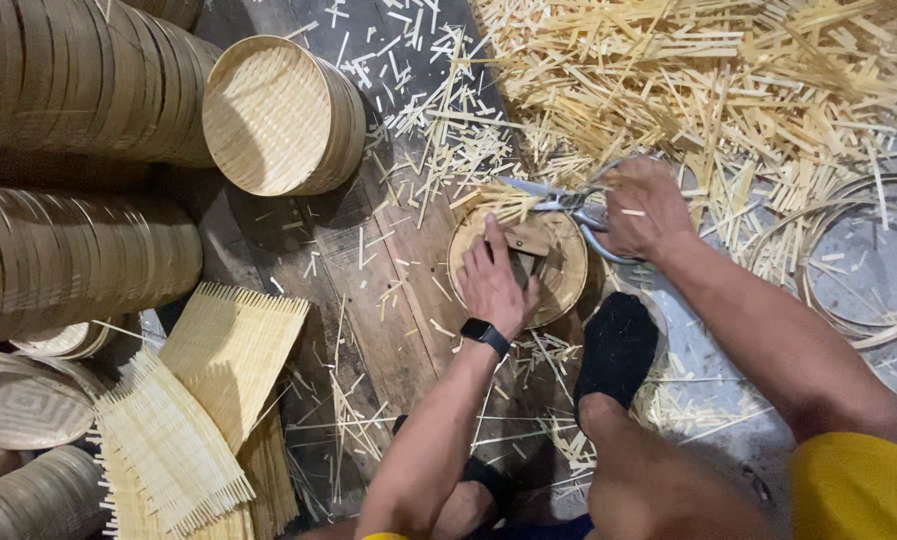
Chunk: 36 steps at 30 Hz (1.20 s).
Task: The person constructs bamboo steamer baskets by placing a circular wooden frame onto a woven bamboo mat, cutting around the frame with shears, and سپس placing the resulting circular base into a cylindrical bamboo basket wall.
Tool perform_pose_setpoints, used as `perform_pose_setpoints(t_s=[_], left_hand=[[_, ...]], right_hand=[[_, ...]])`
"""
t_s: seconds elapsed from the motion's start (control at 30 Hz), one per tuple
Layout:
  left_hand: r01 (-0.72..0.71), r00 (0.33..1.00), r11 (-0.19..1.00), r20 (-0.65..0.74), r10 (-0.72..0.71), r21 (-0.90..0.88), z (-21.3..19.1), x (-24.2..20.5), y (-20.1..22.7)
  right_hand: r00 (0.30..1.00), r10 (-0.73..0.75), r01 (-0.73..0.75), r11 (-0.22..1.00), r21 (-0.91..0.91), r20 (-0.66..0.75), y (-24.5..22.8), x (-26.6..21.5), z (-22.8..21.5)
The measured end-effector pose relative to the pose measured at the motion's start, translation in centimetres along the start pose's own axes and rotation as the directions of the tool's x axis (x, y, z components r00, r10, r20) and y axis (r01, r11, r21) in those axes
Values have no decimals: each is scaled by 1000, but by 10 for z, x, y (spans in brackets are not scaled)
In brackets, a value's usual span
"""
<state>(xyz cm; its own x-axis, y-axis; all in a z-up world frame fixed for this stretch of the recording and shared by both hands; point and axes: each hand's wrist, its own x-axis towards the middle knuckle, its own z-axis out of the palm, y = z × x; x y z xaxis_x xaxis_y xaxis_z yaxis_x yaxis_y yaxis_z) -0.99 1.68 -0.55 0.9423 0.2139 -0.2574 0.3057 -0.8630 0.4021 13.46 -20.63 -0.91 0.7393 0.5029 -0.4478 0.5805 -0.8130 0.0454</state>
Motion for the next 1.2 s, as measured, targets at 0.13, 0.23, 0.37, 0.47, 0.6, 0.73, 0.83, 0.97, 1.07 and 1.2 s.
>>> perform_pose_setpoints(t_s=[0.13, 0.23, 0.37, 0.47, 0.6, 0.73, 0.83, 0.97, 1.07, 1.2], left_hand=[[-46, 996, 990, 85, 35, 131, -7, 7, -12], [-174, 983, 980, 76, 167, 99, -11, 9, -17], [-248, 952, 951, 230, 203, 187, -19, 12, -17], [-196, 953, 971, 260, 156, 135, -24, 13, -14], [-82, 962, 994, 265, 61, 69, -27, 11, -4], [-85, 979, 996, 188, 80, 17, -35, 9, 4], [-115, 967, 993, 233, 104, 33, -40, 10, 3], [-267, 931, 964, 259, 258, -1, -52, 12, -9], [-340, 899, 940, 285, 333, -26, -58, 14, -18], [-335, 902, 940, 270, 337, -56, -57, 14, -19]], right_hand=[[947, 27, -89, 979, 182, 319, -6, 2, -10], [948, 13, -40, 996, 78, 318, -5, 3, -4], [986, 2, -2, 1000, 3, 166, 2, 5, 10], [973, -17, 13, 1000, 16, 232, 5, 5, 22], [971, -47, 47, 999, 4, 233, 0, 8, 22], [982, -48, 54, 998, -28, 181, -10, 21, 8], [981, -89, 102, 992, -72, 172, -14, 25, 3], [978, -82, 74, 996, 51, 191, -14, 23, 6], [961, -69, 51, 996, 76, 268, -4, 18, 7], [948, 69, -142, 965, 220, 309, 23, 8, 5]])
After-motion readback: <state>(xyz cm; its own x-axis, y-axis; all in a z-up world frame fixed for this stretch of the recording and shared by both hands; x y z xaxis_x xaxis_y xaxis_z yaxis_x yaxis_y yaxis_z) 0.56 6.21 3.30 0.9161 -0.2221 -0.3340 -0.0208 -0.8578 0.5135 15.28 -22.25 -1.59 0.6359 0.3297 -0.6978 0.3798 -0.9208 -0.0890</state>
